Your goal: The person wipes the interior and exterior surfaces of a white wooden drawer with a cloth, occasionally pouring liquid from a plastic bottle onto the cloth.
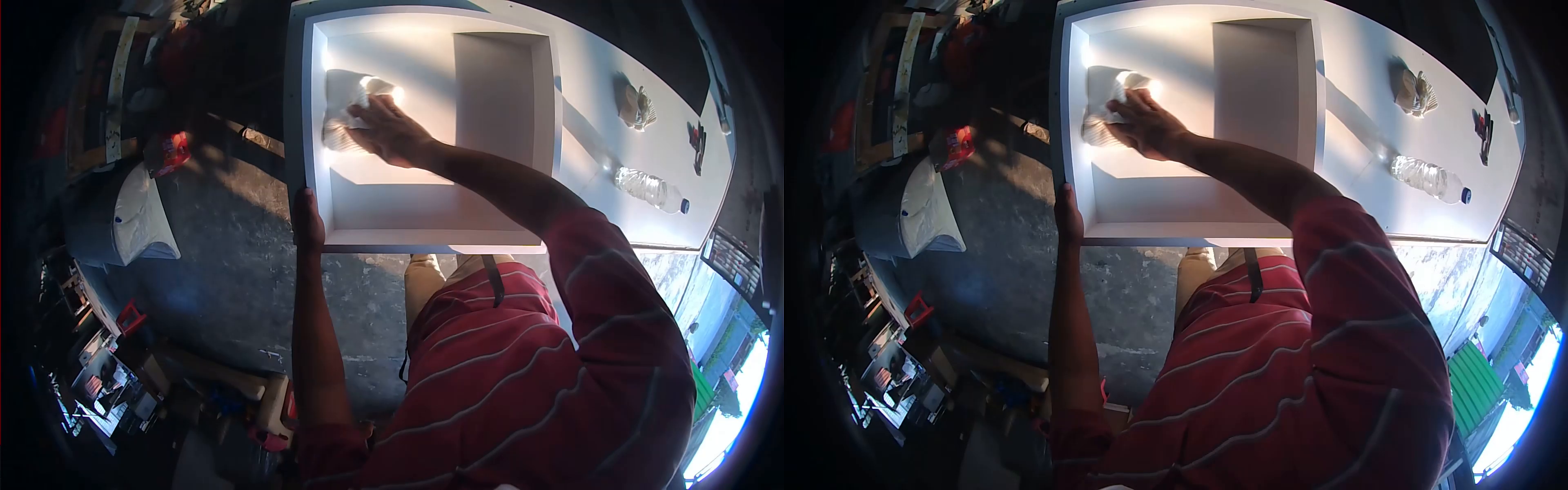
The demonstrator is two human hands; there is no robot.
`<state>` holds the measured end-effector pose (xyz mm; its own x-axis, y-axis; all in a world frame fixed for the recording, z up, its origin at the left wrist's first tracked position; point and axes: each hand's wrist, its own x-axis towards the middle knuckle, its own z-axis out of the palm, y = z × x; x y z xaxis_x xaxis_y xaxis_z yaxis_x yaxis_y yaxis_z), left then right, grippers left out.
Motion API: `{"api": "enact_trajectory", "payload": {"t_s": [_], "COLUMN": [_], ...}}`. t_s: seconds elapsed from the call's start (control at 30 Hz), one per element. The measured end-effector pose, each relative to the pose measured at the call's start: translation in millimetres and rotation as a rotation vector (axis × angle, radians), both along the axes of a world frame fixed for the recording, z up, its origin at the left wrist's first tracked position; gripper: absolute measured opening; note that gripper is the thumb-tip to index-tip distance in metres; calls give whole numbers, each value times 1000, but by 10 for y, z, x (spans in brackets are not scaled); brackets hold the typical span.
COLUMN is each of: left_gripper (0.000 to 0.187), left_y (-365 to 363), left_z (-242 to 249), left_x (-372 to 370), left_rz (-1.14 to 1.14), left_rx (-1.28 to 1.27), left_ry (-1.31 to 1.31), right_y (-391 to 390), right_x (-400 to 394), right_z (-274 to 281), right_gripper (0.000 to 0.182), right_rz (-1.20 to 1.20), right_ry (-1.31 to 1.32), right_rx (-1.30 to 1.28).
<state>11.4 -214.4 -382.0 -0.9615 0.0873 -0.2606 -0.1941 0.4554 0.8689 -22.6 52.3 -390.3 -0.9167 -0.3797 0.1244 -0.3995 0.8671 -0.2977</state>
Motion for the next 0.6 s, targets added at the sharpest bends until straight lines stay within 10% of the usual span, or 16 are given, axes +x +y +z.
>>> {"api": "enact_trajectory", "payload": {"t_s": [0.2, 0.4, 0.47, 0.6], "left_gripper": [40, 41, 42, 43], "left_y": [-21, -20, -85, -122], "left_z": [-79, -86, -203, -273], "left_x": [28, 8, -34, -69], "left_rz": [-15, -56, -84, -132], "left_rx": [-16, -100, -118, -184], "left_ry": [15, 103, 135, 140], "right_y": [553, 2203, 2233, 1766], "right_x": [-972, 46, 320, 652], "right_z": [-182, -470, -263, -78], "right_gripper": [38, 50, 52, 48], "right_rz": [-189, -488, -712, -804], "right_ry": [100, 372, -161, -410], "right_rx": [86, 52, 384, 202]}}
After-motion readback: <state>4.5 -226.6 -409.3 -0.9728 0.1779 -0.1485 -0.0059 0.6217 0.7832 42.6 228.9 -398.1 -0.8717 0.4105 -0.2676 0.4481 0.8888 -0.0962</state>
